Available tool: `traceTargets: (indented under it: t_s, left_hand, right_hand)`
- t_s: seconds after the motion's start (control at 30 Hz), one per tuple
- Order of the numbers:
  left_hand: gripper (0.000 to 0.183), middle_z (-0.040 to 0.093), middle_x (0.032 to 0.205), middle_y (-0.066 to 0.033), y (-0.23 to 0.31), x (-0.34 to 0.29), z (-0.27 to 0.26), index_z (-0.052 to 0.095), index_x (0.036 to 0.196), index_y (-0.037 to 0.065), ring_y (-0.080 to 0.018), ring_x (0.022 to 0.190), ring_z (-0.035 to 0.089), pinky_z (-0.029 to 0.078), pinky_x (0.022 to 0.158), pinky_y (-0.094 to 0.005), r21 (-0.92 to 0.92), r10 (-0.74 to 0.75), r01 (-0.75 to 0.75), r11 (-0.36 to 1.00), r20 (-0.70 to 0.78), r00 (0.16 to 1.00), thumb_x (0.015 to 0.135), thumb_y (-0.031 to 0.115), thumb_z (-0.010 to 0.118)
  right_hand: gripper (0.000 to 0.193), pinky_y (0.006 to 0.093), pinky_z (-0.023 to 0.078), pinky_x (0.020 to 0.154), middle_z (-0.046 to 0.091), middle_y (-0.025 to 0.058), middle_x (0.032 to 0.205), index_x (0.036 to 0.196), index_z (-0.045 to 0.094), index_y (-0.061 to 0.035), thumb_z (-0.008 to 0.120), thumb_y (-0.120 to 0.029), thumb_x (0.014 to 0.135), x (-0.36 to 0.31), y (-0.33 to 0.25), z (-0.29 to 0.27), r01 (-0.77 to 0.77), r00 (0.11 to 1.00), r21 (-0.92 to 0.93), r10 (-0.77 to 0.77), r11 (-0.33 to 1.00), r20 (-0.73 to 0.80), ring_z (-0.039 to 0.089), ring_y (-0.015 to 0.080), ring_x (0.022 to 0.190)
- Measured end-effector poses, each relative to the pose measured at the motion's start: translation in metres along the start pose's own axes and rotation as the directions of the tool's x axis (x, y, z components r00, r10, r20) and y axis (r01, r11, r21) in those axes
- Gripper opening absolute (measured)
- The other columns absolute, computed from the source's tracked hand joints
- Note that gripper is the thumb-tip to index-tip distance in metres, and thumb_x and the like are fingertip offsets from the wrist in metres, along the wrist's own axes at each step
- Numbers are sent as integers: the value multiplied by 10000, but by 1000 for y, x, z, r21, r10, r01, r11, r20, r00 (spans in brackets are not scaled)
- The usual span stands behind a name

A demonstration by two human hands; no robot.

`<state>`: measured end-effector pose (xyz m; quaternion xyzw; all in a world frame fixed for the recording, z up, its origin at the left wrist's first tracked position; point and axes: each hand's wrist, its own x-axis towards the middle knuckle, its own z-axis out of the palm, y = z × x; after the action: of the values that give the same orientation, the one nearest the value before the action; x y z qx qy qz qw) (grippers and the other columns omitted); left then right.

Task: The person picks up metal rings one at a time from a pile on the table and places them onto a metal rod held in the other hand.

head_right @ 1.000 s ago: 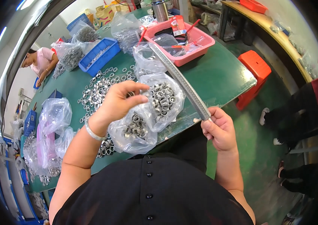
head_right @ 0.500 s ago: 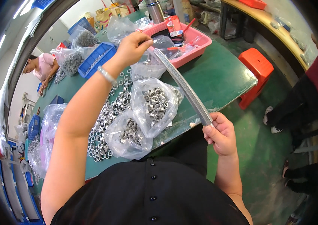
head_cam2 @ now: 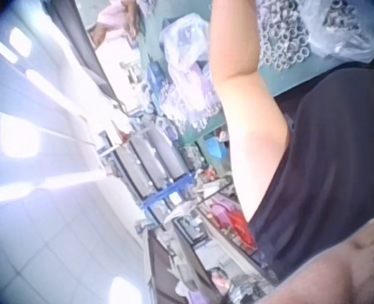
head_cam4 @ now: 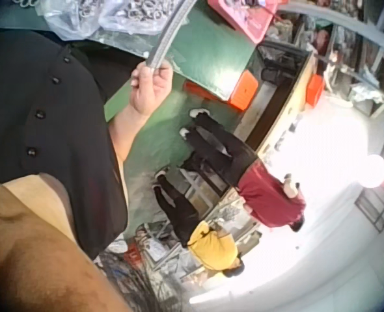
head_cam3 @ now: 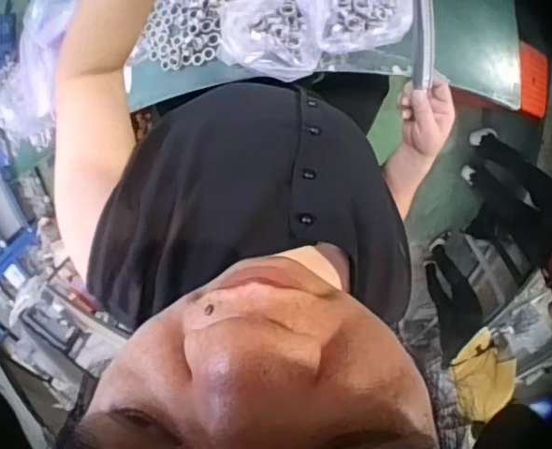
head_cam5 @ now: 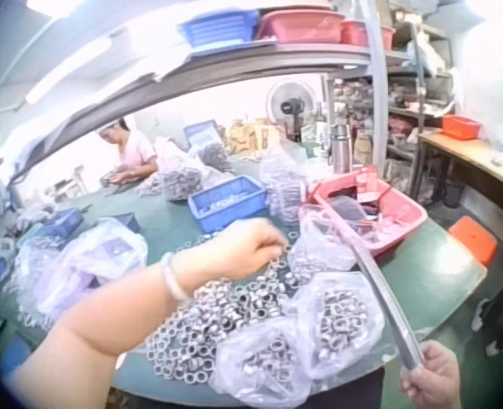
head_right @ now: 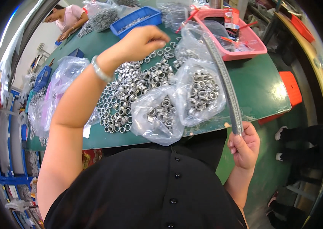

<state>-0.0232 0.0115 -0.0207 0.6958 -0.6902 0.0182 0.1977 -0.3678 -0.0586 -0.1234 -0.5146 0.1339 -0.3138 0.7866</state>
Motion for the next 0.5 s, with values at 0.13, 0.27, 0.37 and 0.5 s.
traceTargets:
  t_s: [0.13,0.27,0.37,0.5]
  left_hand:
    - [112,561,752,-77,-27,-89,-1,618,814,42,-174,678,545,437,626,-285,-104,-281,284,953,43,959,720,101,611]
    - [118,591,756,-118,-37,-153,19,626,729,52,-250,720,574,448,657,-339,-170,-492,511,842,145,859,655,144,631]
    - [123,500,740,-73,-31,-176,38,591,684,65,-229,737,514,420,641,-320,3,-424,424,906,39,905,637,148,669]
    - [122,484,746,-74,-21,-181,52,580,652,65,-254,751,489,408,649,-341,65,-361,368,927,-107,927,634,148,667]
  right_hand:
    - [303,146,312,401,481,45,615,966,440,42,585,-133,766,7,9,29,-78,994,11,77,997,72,401,54,465]
    - [261,146,318,406,494,47,648,959,445,35,568,-82,761,14,18,58,-190,968,-8,188,982,166,428,55,500]
    - [247,145,323,415,499,42,652,967,449,39,555,-62,767,19,22,78,-240,948,-52,246,969,201,432,48,504]
    - [255,143,336,424,510,34,664,968,455,41,561,-74,767,22,25,100,-281,932,-96,295,955,209,441,41,509]
